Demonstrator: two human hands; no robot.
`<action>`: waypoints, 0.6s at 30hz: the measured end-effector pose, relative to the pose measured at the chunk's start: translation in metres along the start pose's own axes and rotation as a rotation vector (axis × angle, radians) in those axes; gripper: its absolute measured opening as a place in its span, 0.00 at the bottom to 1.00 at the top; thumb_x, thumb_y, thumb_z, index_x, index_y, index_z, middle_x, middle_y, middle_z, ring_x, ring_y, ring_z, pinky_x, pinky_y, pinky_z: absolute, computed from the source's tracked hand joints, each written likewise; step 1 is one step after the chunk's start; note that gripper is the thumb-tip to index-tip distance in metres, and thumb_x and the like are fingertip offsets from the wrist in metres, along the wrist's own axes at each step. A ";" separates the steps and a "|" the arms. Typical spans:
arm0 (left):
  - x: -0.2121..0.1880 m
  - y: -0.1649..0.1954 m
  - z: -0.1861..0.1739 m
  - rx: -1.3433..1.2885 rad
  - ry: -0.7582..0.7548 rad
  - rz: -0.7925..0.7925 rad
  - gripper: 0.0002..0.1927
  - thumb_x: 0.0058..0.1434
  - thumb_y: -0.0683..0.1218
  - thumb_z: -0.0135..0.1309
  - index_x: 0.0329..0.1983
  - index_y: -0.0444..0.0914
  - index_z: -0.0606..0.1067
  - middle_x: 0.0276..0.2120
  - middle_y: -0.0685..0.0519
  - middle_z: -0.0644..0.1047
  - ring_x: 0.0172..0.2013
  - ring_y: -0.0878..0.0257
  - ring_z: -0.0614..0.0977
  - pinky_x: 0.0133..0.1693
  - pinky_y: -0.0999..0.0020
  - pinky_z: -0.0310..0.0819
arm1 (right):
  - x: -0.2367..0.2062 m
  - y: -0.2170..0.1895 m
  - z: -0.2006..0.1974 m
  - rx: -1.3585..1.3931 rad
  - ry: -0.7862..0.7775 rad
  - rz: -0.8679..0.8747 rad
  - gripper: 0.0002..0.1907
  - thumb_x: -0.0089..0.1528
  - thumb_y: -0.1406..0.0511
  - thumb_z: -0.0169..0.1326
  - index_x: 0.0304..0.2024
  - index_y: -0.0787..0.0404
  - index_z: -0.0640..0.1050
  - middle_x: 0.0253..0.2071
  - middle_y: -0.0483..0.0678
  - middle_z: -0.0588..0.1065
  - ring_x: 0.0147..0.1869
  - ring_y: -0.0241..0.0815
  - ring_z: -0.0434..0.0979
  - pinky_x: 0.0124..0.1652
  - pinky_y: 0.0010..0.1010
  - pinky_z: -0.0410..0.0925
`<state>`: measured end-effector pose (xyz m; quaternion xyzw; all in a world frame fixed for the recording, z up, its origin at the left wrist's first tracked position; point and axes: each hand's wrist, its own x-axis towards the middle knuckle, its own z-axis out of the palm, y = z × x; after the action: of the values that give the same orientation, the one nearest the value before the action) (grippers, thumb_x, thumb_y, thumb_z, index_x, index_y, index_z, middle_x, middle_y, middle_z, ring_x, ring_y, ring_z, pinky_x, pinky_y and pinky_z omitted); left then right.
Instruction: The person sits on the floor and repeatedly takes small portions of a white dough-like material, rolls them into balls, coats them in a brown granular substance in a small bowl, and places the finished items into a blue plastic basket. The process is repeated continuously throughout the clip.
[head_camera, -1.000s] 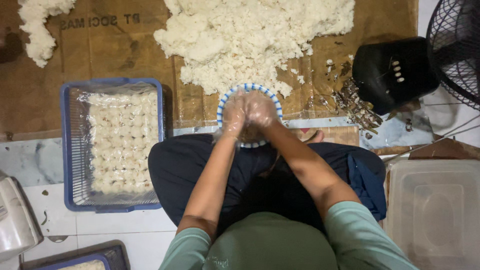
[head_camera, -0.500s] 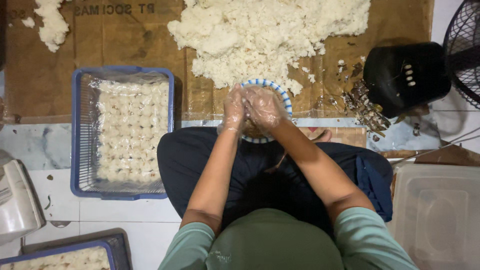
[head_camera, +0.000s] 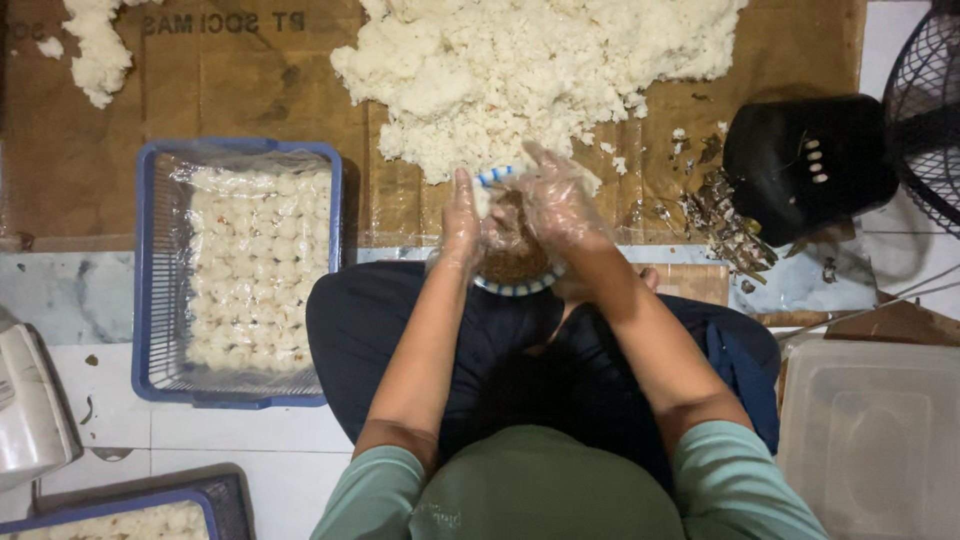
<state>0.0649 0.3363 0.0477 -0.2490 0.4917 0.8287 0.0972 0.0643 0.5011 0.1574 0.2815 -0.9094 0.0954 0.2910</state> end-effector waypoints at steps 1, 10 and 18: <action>-0.002 0.003 0.003 0.038 -0.002 -0.054 0.31 0.69 0.67 0.42 0.37 0.35 0.76 0.21 0.47 0.78 0.13 0.65 0.71 0.14 0.73 0.63 | -0.003 0.003 0.002 0.208 -0.113 0.061 0.17 0.59 0.51 0.56 0.50 0.42 0.80 0.55 0.55 0.78 0.53 0.50 0.80 0.51 0.35 0.74; 0.038 -0.056 0.021 -0.103 -0.059 0.068 0.14 0.63 0.47 0.56 0.48 0.36 0.81 0.44 0.49 0.83 0.40 0.61 0.83 0.42 0.67 0.79 | -0.020 0.005 0.032 0.469 -0.393 0.066 0.18 0.60 0.64 0.59 0.52 0.62 0.78 0.49 0.55 0.78 0.55 0.55 0.79 0.53 0.44 0.74; 0.054 -0.071 0.001 0.379 -0.045 0.208 0.15 0.71 0.46 0.58 0.42 0.26 0.80 0.34 0.39 0.81 0.34 0.53 0.79 0.35 0.60 0.74 | -0.033 0.072 0.051 0.272 -0.848 0.358 0.16 0.61 0.62 0.58 0.52 0.55 0.81 0.55 0.55 0.78 0.62 0.53 0.77 0.61 0.42 0.69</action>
<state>0.0472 0.3685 -0.0340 -0.1557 0.6596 0.7322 0.0674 0.0215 0.5582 0.0962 0.1703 -0.9613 0.1389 -0.1660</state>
